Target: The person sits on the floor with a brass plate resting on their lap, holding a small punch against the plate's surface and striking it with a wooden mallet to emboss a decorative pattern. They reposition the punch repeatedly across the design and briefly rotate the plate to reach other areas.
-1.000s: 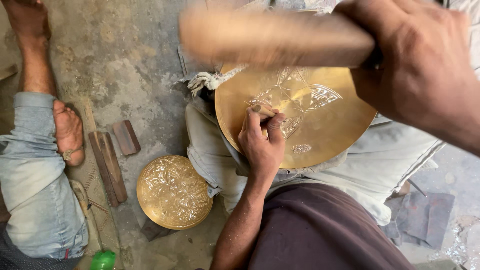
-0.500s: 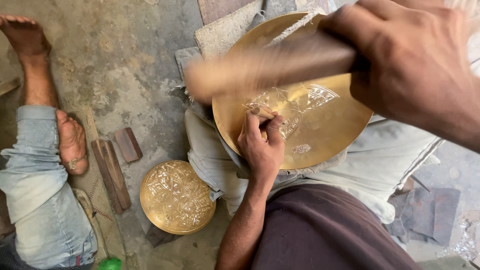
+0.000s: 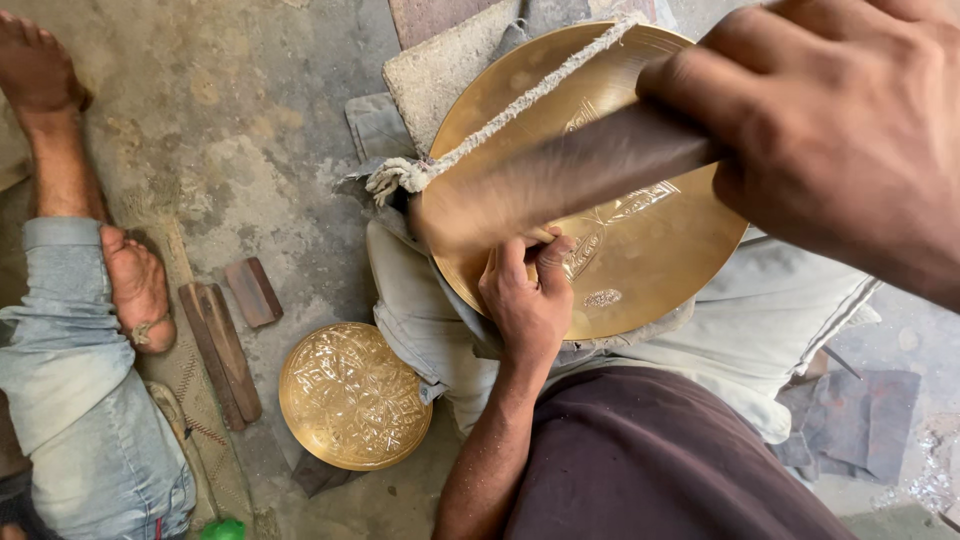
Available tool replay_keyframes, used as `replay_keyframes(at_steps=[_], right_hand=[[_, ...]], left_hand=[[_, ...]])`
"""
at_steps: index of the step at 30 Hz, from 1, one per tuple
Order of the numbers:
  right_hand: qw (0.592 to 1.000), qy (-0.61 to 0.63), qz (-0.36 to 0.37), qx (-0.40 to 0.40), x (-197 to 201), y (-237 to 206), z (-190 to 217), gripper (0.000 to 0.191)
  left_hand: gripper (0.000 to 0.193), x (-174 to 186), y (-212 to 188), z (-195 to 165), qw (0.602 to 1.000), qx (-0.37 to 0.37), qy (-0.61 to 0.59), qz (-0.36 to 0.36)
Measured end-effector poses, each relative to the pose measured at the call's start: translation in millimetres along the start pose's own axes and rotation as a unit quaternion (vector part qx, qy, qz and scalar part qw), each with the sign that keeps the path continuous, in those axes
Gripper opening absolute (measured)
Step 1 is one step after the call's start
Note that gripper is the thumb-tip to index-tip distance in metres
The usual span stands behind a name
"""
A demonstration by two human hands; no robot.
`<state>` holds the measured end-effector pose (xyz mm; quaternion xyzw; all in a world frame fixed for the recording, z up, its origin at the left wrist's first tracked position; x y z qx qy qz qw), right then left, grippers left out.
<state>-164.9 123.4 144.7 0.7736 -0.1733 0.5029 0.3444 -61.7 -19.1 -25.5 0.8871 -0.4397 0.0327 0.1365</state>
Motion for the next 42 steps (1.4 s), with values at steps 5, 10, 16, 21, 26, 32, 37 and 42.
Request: replay_keyframes(at_steps=[5, 10, 16, 21, 26, 32, 37, 42], right_hand=[[0.997, -0.064, -0.019, 0.028, 2, -4, 4, 0.030], [1.000, 0.024, -0.004, -0.012, 12, -3, 3, 0.045], [0.999, 0.019, 0.014, -0.041, 20, -13, 6, 0.051], [0.994, 0.008, 0.023, -0.105, 15, -78, 0, 0.043], [0.859, 0.207, -0.081, -0.462, -30, -187, -33, 0.038], [0.716, 0.177, 0.121, -0.665, -83, -295, -16, 0.050], [0.680, 0.169, 0.143, -0.699, -91, -314, 8, 0.057], [0.683, 0.150, 0.135, -0.702, -83, -299, -1, 0.055]], left_hand=[[0.020, 0, -1, 3, 0.999, -0.031, 0.040, -0.011], [0.021, -1, -6, 9, 1.000, 0.008, -0.010, 0.007], [0.021, 0, -7, 4, 0.997, -0.051, 0.053, -0.003], [0.015, 7, -2, -2, 0.998, -0.026, 0.052, -0.006], [0.024, 60, 19, -2, 0.987, 0.066, -0.125, -0.080], [0.032, 138, 37, 19, 0.978, 0.109, -0.048, -0.170], [0.033, 156, 15, 47, 0.968, 0.184, 0.022, -0.171], [0.031, 148, -7, 49, 0.968, 0.202, 0.038, -0.142]])
Point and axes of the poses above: each hand's wrist, its own y-axis towards the middle knuckle, its own x-axis out of the back of the hand, z = x × y, the point moved 7 cm from there along y, towards the middle knuckle, and after that the axes turned 15 degrees about -z, right-handed, at the moved point
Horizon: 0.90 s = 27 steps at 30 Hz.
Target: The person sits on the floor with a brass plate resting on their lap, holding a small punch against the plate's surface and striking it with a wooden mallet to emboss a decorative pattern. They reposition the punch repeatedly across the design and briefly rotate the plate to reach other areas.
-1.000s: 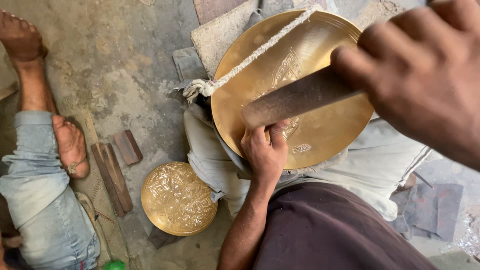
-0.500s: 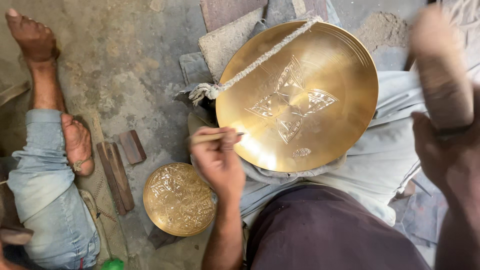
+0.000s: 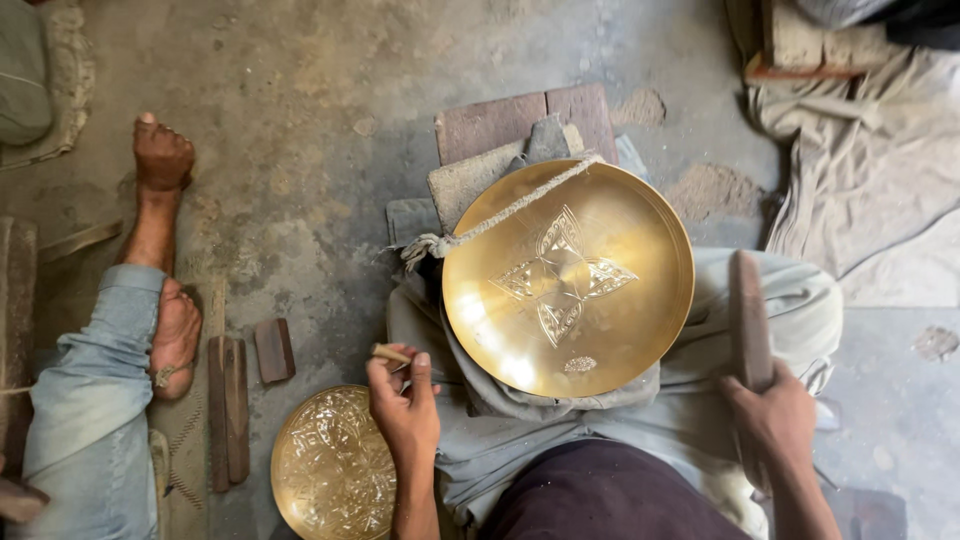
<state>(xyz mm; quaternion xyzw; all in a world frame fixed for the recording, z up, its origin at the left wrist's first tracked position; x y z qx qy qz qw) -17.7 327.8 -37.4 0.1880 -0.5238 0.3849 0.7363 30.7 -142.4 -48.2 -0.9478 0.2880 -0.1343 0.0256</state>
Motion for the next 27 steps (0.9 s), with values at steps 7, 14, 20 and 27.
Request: replay_keyframes(at_steps=[7, 14, 20, 27], right_hand=[[0.992, -0.057, 0.010, 0.109, 27, -33, 22, 0.052], [0.984, 0.012, 0.115, 0.138, 46, -68, 23, 0.074], [0.954, 0.218, 0.022, 0.207, 76, -100, 82, 0.062], [0.956, 0.170, 0.009, 0.238, 75, -119, 133, 0.048]], left_hand=[[0.028, 0, -16, -61, 0.993, -0.112, -0.001, 0.021], [0.036, -26, -8, -185, 0.872, -0.481, 0.075, 0.046], [0.027, -60, -16, -222, 0.841, -0.476, 0.228, 0.117], [0.018, -48, -10, -247, 0.848, -0.477, 0.206, 0.100]])
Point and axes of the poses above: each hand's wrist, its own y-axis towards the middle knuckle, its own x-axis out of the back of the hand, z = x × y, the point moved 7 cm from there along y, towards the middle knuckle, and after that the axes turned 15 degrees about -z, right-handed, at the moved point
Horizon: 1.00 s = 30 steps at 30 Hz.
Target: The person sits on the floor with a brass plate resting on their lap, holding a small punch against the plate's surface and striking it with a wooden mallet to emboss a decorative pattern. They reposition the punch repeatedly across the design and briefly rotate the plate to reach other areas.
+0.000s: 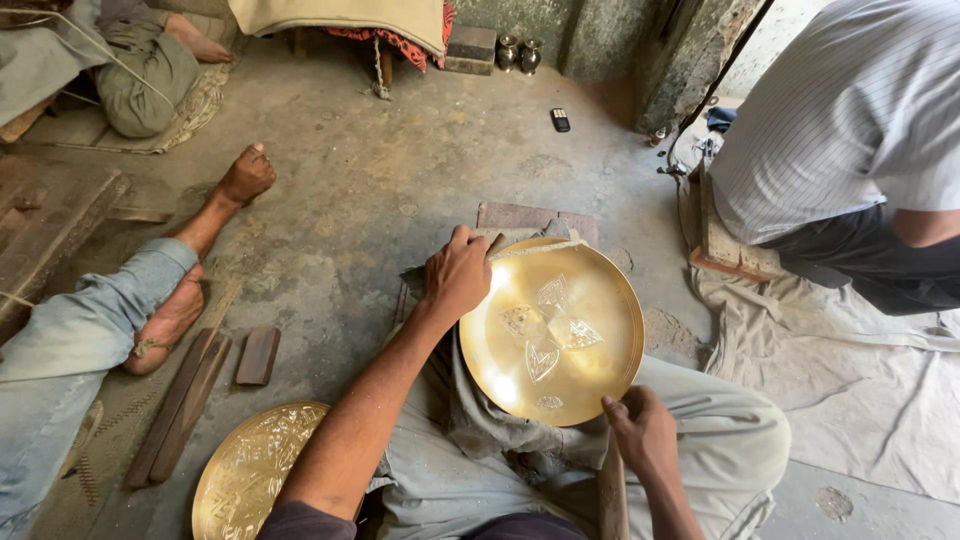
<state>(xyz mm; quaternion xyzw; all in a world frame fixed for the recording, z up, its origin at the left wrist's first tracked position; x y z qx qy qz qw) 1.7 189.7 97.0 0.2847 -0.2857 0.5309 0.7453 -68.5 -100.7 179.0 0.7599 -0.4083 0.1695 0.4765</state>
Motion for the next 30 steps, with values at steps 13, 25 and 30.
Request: replay_keyframes(at_steps=[13, 25, 30], right_hand=[[0.961, 0.034, -0.067, 0.265, -13, 96, 136, 0.026], [0.948, 0.059, 0.092, 0.298, -74, 143, 174, 0.047], [0.956, 0.067, 0.128, 0.256, -102, 166, 182, 0.059]], left_hand=[[0.027, -7, 9, 42, 0.989, 0.087, -0.026, 0.116], [0.031, -65, 35, 44, 0.981, 0.049, -0.055, 0.178], [0.033, -80, 39, 48, 0.981, 0.035, -0.106, 0.160]])
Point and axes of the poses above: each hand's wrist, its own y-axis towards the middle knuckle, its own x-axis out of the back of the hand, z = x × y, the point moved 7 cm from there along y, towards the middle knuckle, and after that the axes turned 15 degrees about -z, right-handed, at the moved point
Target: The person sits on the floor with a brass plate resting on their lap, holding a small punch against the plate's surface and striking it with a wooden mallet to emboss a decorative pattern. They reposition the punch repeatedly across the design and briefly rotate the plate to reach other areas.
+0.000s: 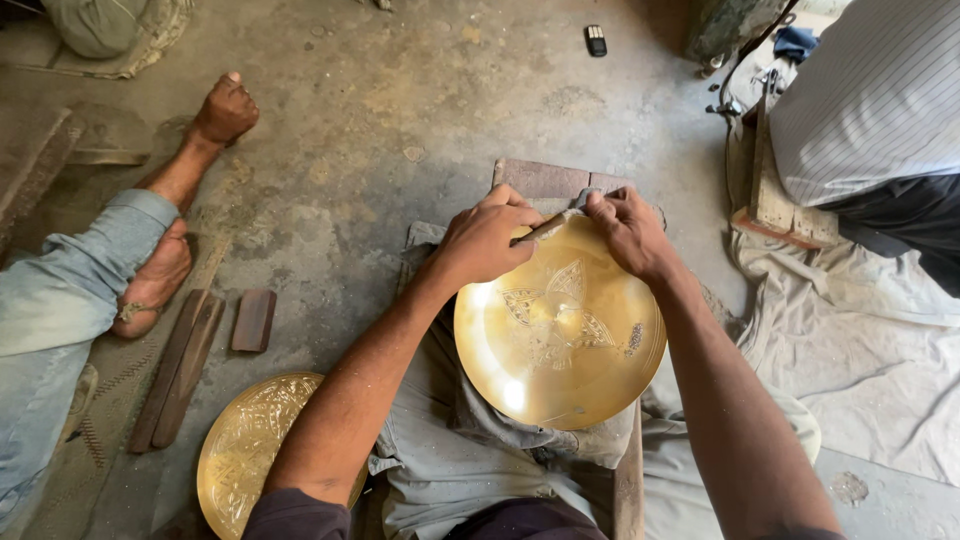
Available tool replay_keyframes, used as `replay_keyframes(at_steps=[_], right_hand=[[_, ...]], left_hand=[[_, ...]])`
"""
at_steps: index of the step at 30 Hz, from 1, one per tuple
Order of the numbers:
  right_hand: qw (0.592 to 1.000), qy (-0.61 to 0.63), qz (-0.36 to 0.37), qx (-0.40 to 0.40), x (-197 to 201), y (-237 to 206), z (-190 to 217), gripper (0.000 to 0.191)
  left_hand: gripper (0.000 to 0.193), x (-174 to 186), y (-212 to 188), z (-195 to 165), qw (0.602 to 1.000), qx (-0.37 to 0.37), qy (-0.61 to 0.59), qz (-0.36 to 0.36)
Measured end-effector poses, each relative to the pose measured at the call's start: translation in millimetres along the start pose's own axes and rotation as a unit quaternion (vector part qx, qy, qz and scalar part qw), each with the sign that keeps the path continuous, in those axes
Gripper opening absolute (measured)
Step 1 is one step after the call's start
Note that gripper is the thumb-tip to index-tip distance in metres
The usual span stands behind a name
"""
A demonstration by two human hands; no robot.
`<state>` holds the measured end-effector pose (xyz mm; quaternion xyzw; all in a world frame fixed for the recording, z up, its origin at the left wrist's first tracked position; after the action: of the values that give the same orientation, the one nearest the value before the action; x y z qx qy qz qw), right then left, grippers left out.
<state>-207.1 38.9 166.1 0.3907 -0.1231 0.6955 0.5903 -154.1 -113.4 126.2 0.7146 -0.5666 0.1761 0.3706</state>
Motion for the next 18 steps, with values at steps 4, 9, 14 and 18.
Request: replay_keyframes(at_steps=[4, 9, 14, 18], right_hand=[[0.988, -0.009, -0.139, -0.066, 11, 8, -20, 0.061], [0.972, -0.053, -0.230, 0.004, 31, -8, -39, 0.045], [0.934, 0.154, -0.263, -0.184, 48, -84, -114, 0.037], [0.937, -0.073, -0.180, -0.290, 25, -164, -167, 0.049]], left_hand=[[0.034, -8, -2, 19, 1.000, 0.012, -0.006, 0.008], [0.032, -8, -12, 27, 1.000, 0.015, -0.013, -0.014], [0.025, 20, -51, 27, 0.977, 0.085, -0.120, -0.157], [0.025, 0, -83, 30, 0.944, 0.186, -0.219, -0.164]])
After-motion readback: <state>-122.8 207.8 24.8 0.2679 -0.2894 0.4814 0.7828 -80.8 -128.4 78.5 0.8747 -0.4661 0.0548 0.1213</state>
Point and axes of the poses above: each hand's wrist, its own y-axis towards the middle knuckle, its own x-axis out of the back of the hand, z = x × y, the point moved 7 cm from there along y, towards the middle knuckle, and after that the axes turned 15 degrees about -z, right-handed, at the moved point
